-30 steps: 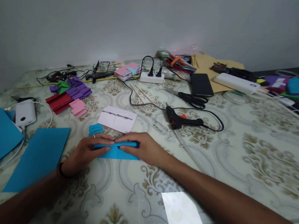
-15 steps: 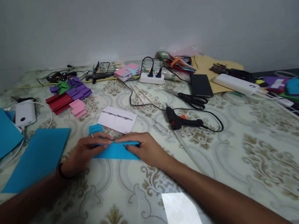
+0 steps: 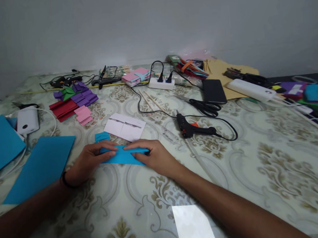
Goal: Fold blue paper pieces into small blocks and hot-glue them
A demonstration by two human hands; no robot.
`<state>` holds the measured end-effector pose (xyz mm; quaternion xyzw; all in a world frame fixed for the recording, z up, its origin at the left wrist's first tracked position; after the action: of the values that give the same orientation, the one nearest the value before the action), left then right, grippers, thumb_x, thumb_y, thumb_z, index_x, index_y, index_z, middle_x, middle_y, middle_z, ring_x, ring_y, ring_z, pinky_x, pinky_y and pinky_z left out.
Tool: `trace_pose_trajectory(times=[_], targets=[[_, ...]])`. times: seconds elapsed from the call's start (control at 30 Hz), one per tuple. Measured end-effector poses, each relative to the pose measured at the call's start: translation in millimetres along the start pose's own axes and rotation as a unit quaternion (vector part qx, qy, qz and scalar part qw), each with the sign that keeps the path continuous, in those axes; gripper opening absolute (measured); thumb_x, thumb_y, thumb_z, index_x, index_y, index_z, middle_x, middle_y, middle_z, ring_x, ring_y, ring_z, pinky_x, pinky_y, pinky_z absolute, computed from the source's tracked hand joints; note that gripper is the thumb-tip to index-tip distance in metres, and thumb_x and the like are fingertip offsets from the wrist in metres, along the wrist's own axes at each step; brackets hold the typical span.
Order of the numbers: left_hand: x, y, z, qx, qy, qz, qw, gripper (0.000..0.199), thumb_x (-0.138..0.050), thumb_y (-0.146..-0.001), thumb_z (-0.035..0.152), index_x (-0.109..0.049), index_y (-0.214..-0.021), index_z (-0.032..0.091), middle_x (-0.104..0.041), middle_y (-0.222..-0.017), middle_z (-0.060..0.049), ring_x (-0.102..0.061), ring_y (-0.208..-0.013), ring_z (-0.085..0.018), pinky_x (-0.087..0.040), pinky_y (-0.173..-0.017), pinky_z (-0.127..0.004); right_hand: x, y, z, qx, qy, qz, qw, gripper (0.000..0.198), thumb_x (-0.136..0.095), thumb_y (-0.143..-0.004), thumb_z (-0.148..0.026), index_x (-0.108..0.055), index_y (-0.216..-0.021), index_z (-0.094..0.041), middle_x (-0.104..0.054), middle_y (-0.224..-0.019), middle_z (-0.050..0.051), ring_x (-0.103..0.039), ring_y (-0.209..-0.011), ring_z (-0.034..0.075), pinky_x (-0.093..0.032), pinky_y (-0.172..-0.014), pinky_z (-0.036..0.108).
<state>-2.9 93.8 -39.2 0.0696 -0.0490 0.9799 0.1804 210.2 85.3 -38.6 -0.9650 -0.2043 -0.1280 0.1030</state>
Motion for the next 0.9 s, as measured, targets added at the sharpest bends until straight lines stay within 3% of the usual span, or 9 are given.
trace_pose_trajectory(times=[0.2, 0.4, 0.73, 0.9], targets=[[0.4, 1.3, -0.3, 0.005, -0.020, 0.015, 1.000, 0.010, -0.081, -0.084, 0.028, -0.082, -0.090, 0.020, -0.080, -0.101, -0.005, -0.071, -0.097, -0.021, -0.054, -0.086, -0.030, -0.1, -0.7, -0.3, -0.012, -0.002, 0.000, 1.000, 0.023, -0.075, -0.086, -0.031, -0.080, -0.108, -0.024, -0.080, -0.110, 0.006, -0.073, -0.099, 0.022, -0.056, -0.088, 0.033], [2.4, 3.2, -1.8, 0.033, -0.081, 0.014, 0.996, 0.036, -0.085, -0.081, 0.037, -0.081, -0.113, 0.023, -0.081, -0.110, -0.006, -0.073, -0.096, -0.024, -0.057, -0.077, -0.030, 2.1, 0.8, 5.3, -0.062, 0.003, 0.011, 0.998, 0.029, -0.076, -0.085, -0.032, -0.080, -0.112, -0.024, -0.081, -0.104, 0.003, -0.071, -0.090, 0.020, -0.054, -0.077, 0.029], [8.6, 2.4, -7.8, 0.037, -0.126, -0.003, 0.991, 0.033, -0.083, -0.083, 0.041, -0.082, -0.112, 0.024, -0.082, -0.101, -0.004, -0.074, -0.091, -0.025, -0.056, -0.072, -0.030, 3.2, 0.2, 7.2, -0.076, -0.012, 0.012, 0.997, 0.028, -0.076, -0.084, -0.032, -0.081, -0.111, -0.024, -0.081, -0.102, 0.002, -0.071, -0.084, 0.019, -0.054, -0.073, 0.029], [6.1, 1.6, -2.0, 0.011, -0.149, -0.011, 0.989, 0.027, -0.081, -0.084, 0.037, -0.081, -0.107, 0.023, -0.082, -0.101, -0.004, -0.074, -0.093, -0.024, -0.057, -0.079, -0.031, 3.0, -0.2, 7.2, -0.070, -0.005, 0.008, 0.998, 0.026, -0.076, -0.084, -0.031, -0.081, -0.109, -0.024, -0.082, -0.101, 0.002, -0.072, -0.087, 0.019, -0.055, -0.076, 0.030]])
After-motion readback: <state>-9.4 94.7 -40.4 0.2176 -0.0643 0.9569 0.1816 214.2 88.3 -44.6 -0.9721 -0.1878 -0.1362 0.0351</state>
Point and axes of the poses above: each hand's wrist, its own y-axis away from the middle knuckle, its own x-axis out of the back of the hand, z = x × y, the point moved 5 cm from there along -y, towards the middle knuckle
